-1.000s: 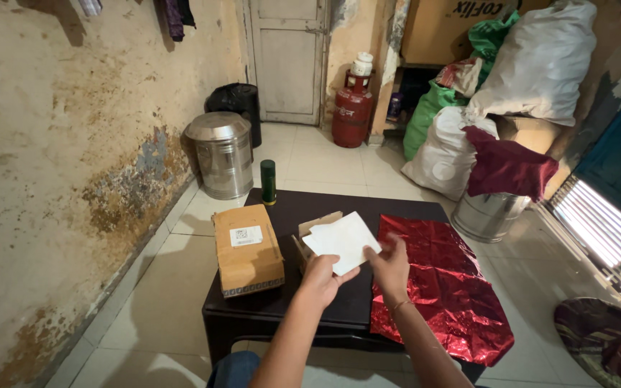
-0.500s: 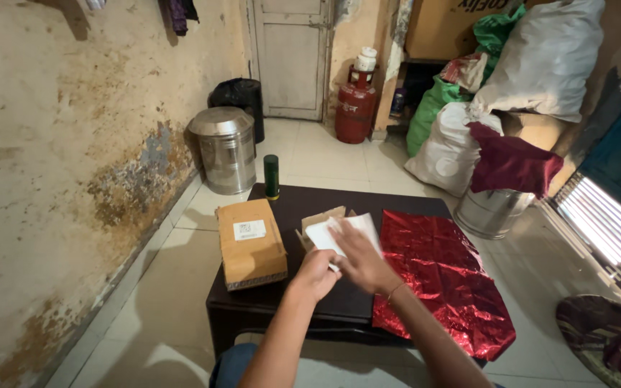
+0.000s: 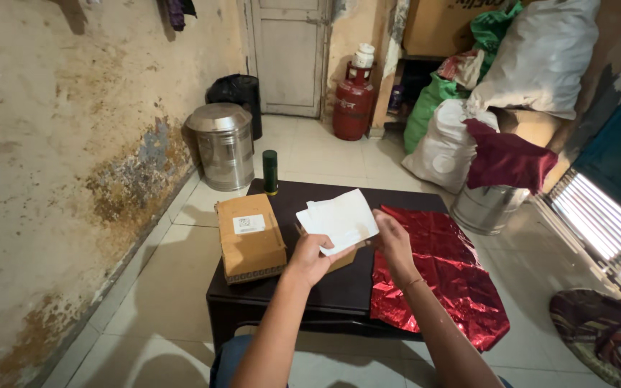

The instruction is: The person places a small orange box and a white paper-wrapped item into a cardboard box, then seals the box with clear packing tape using scissors. The person handles the items one at a time and secures the box flaps with tape.

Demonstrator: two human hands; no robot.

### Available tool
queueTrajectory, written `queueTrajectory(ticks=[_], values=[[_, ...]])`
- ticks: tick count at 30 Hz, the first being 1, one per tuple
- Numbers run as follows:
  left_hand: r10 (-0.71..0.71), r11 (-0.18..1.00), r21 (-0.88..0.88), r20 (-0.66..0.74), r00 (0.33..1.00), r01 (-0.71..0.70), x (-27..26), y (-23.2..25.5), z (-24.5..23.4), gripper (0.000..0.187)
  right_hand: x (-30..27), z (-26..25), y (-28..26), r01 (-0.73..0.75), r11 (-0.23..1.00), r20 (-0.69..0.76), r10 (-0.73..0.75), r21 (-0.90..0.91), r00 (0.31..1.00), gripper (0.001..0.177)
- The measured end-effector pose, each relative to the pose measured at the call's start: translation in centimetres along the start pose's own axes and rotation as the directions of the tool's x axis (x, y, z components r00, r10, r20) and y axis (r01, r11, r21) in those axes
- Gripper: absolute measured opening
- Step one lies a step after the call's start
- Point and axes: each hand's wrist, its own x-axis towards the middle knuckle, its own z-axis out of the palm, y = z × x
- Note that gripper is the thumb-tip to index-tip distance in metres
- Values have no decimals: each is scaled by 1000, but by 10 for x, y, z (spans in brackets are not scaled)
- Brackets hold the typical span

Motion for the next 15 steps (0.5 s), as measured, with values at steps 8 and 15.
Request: queueTrajectory(ticks=[8, 15], values=[[35, 998, -56, 107, 994, -30, 1, -7, -2, 47, -23, 43, -32, 371, 817, 59, -386, -442, 921, 34], [18, 989, 145, 1, 1000, -17, 7, -13, 3, 49, -42, 68, -42, 402, 727, -15, -492, -556, 870, 48]])
